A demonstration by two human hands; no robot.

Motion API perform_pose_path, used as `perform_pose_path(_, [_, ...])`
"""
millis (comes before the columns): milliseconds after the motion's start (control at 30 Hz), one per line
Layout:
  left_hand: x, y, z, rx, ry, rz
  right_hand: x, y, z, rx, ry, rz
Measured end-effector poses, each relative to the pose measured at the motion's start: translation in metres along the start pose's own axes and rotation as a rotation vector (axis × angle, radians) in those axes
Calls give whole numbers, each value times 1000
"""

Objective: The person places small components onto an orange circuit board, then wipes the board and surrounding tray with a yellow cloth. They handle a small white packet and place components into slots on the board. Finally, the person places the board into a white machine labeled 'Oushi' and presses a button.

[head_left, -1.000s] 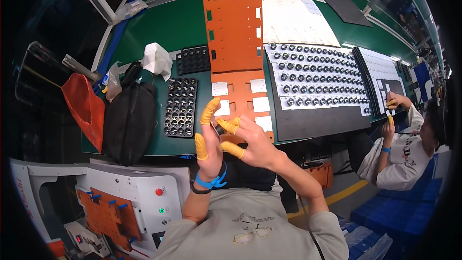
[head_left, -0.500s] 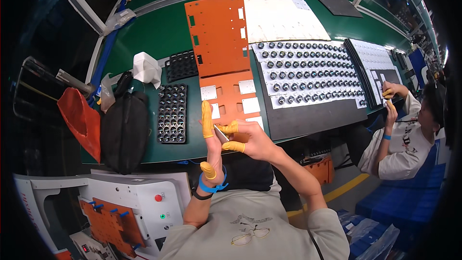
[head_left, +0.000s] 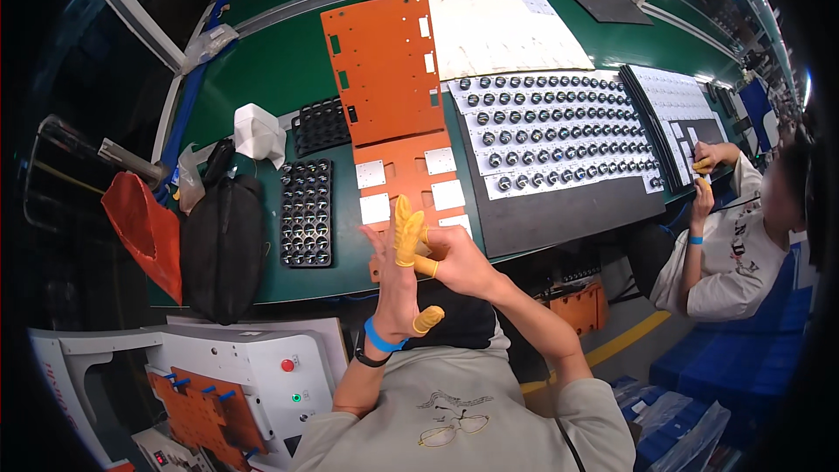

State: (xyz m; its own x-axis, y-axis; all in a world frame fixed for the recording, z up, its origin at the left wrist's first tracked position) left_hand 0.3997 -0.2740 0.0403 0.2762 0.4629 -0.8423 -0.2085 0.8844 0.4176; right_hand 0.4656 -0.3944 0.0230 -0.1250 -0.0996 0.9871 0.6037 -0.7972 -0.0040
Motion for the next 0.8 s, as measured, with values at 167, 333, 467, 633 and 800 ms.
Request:
perform_pose_path(167, [-2, 7, 0, -376, 197, -134, 29, 1, 3, -142, 218, -105])
perform_pose_path(333, [18, 9, -9, -224, 377, -552, 25, -5, -5, -191, 339, -252])
perform_pose_path(467, [23, 15, -20, -112, 582, -910, 16, -11, -7, -142, 436, -330])
perform_pose_path(633, [36, 23, -20, -205, 482, -550, 6, -15, -8, -137, 499, -403])
perform_pose_path(800, [39, 49, -6, -348, 512, 104, 4, 3, -15, -211, 486, -453])
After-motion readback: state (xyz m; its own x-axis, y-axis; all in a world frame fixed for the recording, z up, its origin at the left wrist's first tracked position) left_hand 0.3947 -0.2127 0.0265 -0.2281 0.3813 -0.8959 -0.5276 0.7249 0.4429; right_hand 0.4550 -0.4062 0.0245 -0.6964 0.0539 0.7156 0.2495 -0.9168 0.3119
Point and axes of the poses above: each hand's wrist, its own z-axis towards the middle knuckle, its own y-axis out of the back of the hand, x = y × z, the point moved 2 cm from there along z, towards the middle knuckle, and after that the axes turned 9 degrees about y, right-handed, at the moved point
